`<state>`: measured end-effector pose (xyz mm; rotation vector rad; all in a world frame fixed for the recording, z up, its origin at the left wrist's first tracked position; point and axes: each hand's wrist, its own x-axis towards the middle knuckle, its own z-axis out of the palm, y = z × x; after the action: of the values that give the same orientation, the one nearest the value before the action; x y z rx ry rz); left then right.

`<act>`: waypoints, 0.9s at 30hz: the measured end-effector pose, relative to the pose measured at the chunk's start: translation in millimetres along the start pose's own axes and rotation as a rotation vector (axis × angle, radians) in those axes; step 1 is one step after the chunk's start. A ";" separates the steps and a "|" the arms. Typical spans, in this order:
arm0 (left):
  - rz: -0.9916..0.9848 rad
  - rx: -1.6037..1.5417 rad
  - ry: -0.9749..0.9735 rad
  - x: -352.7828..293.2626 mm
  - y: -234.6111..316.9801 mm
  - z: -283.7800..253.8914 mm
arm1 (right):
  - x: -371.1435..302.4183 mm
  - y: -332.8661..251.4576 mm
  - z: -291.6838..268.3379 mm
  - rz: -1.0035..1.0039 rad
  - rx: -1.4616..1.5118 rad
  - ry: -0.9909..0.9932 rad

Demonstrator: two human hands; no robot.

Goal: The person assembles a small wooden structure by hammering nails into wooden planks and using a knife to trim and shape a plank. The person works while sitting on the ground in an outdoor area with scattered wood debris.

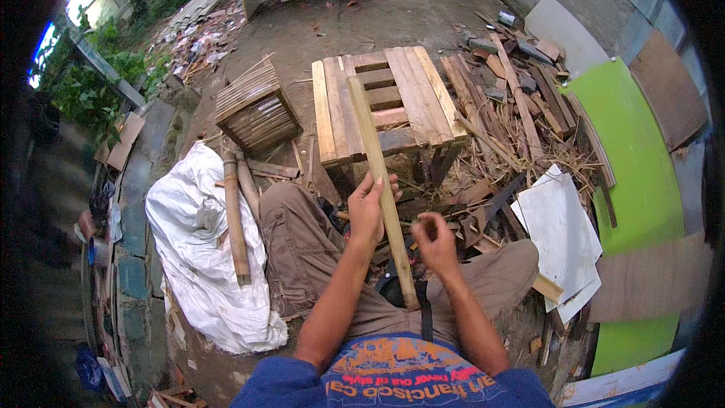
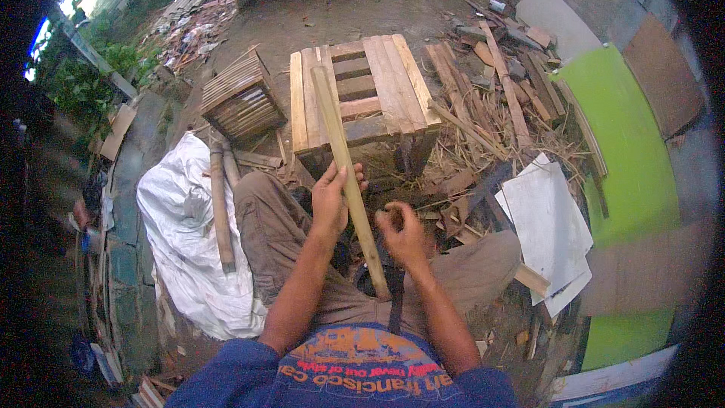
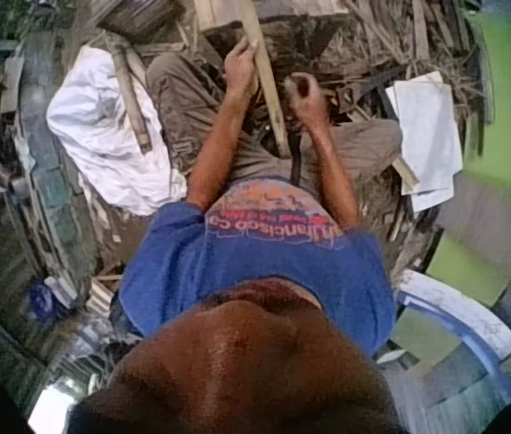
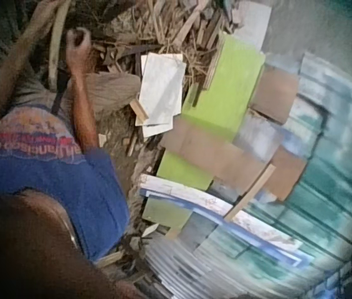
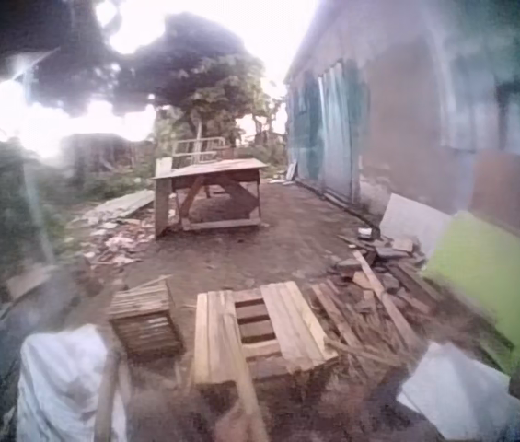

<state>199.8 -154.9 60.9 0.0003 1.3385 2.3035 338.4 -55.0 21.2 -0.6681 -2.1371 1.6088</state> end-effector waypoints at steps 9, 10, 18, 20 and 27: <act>-0.025 0.201 0.034 67.1 18.1 10.3 | -36.1 26.4 24.4 0.048 0.019 -0.182; 0.006 0.314 0.013 72.3 27.7 11.1 | -28.9 15.5 22.7 0.098 0.090 -0.200; 0.585 1.095 0.139 152.4 55.6 -36.8 | 79.8 -0.3 51.0 0.294 0.349 -0.314; 0.659 1.231 0.182 174.4 45.6 -57.5 | 110.5 3.5 66.9 0.304 0.345 -0.336; 0.616 1.828 0.142 172.3 0.7 -55.6 | 140.3 1.2 89.0 0.376 0.357 -0.303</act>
<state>33.7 -132.3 -7.4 0.8879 3.2092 0.5401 174.3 -42.7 -1.6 -0.7808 -1.9126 2.3548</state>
